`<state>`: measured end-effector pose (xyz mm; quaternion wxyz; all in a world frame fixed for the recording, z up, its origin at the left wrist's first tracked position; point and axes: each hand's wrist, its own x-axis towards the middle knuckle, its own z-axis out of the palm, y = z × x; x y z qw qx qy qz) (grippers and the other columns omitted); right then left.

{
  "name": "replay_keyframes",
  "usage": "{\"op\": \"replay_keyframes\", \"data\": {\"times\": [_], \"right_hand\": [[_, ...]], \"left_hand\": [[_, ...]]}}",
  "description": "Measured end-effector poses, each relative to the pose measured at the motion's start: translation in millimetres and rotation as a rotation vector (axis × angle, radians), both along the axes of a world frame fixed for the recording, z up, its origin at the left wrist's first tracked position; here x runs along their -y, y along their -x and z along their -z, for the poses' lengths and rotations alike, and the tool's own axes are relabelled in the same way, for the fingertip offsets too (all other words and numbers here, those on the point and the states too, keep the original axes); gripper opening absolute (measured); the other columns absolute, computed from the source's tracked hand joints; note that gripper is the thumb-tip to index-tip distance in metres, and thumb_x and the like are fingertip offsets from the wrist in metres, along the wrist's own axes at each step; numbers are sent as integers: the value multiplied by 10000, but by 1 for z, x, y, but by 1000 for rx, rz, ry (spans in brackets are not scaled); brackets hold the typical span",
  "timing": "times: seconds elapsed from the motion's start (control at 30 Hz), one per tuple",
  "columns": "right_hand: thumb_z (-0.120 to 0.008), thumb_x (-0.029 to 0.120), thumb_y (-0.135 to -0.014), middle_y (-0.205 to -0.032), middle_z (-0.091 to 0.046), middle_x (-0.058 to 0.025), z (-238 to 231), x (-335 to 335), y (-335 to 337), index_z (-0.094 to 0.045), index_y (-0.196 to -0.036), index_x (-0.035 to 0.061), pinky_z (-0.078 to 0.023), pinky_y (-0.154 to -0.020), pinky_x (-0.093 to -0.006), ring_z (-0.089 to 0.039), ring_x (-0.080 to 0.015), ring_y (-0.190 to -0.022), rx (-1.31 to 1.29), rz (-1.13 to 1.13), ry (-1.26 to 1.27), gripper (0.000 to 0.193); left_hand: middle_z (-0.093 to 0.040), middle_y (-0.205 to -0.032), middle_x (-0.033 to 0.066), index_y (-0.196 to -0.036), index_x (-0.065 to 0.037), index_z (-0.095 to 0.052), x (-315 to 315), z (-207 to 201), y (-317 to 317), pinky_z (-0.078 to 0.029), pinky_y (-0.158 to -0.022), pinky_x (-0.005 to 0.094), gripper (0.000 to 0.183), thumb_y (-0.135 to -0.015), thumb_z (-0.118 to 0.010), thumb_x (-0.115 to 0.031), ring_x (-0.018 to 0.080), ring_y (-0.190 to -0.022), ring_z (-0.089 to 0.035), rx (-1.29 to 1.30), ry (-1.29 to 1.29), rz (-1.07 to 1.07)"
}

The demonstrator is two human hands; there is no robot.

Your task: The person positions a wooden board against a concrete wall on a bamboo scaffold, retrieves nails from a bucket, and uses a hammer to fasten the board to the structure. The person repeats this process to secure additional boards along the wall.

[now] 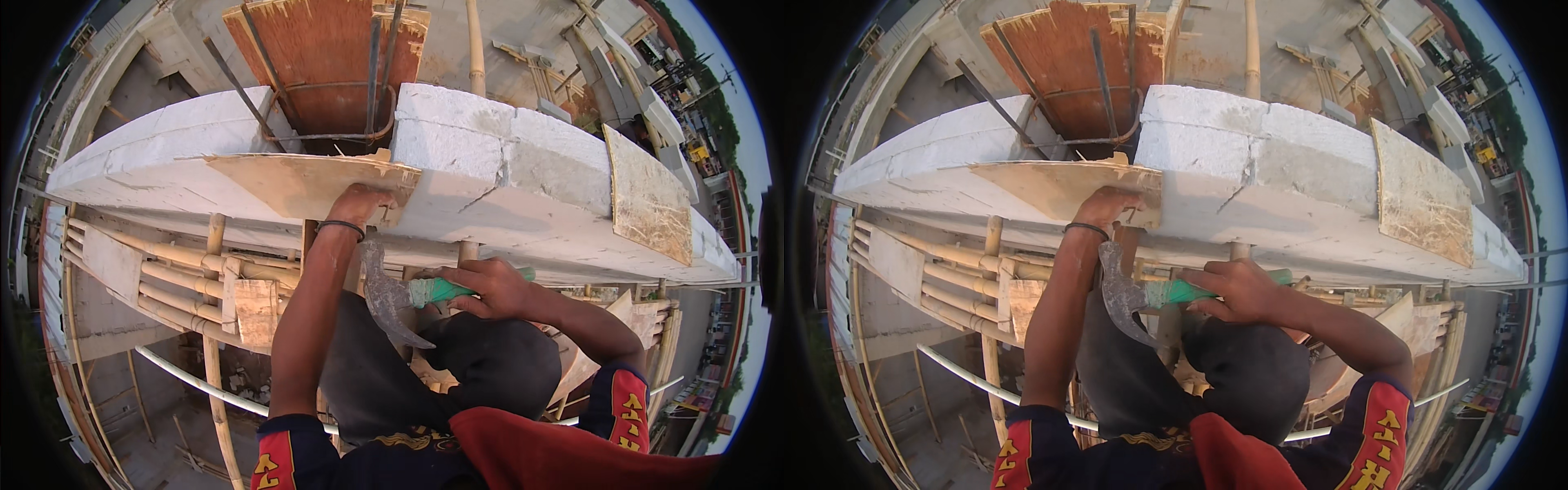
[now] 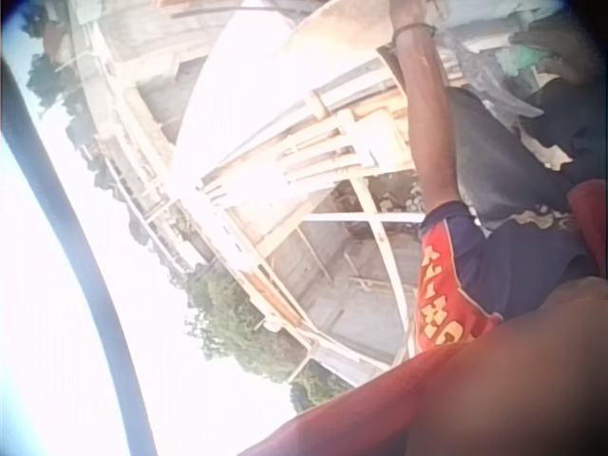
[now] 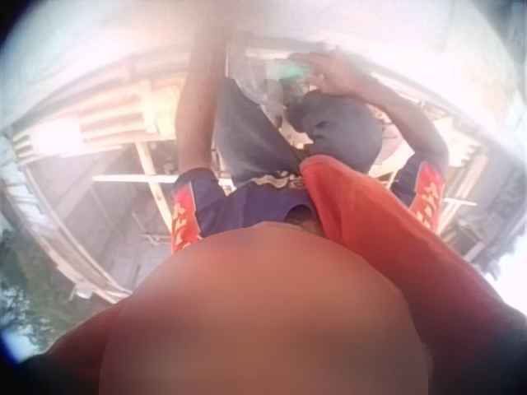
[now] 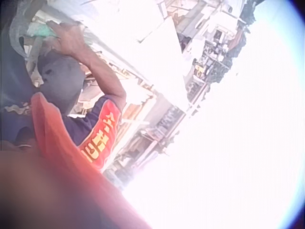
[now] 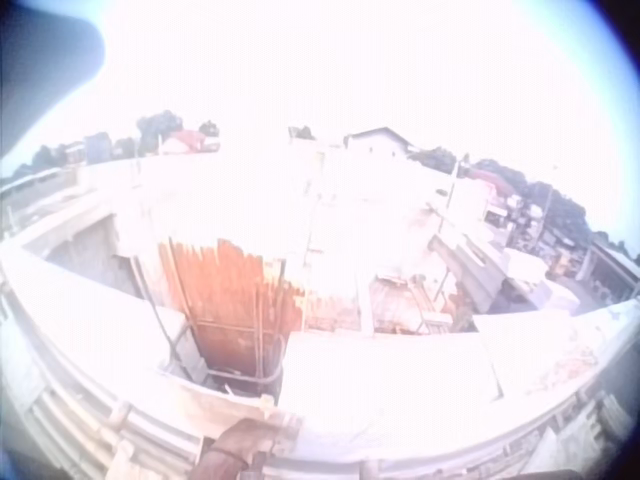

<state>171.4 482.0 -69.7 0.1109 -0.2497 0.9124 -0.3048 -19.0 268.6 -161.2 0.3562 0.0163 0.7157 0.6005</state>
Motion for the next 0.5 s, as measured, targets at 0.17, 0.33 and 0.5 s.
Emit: {"op": "replay_keyframes", "data": {"times": [0.17,0.33,0.5], "right_hand": [[-691,206,-828,-912,-647,-204,-7,-2,3,-548,-1277,20,-514,-655,-447,-654,-377,-737,27,122,8,507],[-691,202,-832,-929,-652,-219,-13,-2,4,-551,-1262,5,-512,-664,-449,-660,-387,-760,98,44,-43,494],[-679,170,-832,-906,-652,-217,-17,4,3,-552,-1254,3,-504,-644,-447,-654,-391,-739,57,136,31,471]], "left_hand": [[-666,-820,48,-807,-19,-714,-1,3,3,-441,-668,348,206,-706,-722,-198,178,-760,-579,-3,-116,2],[-667,-783,67,-814,17,-710,-3,5,-2,-457,-661,316,206,-737,-711,-174,171,-710,-588,29,-84,-67],[-662,-777,61,-821,21,-705,-2,6,-4,-466,-628,320,196,-770,-693,-168,175,-698,-586,10,-211,-90]]}}
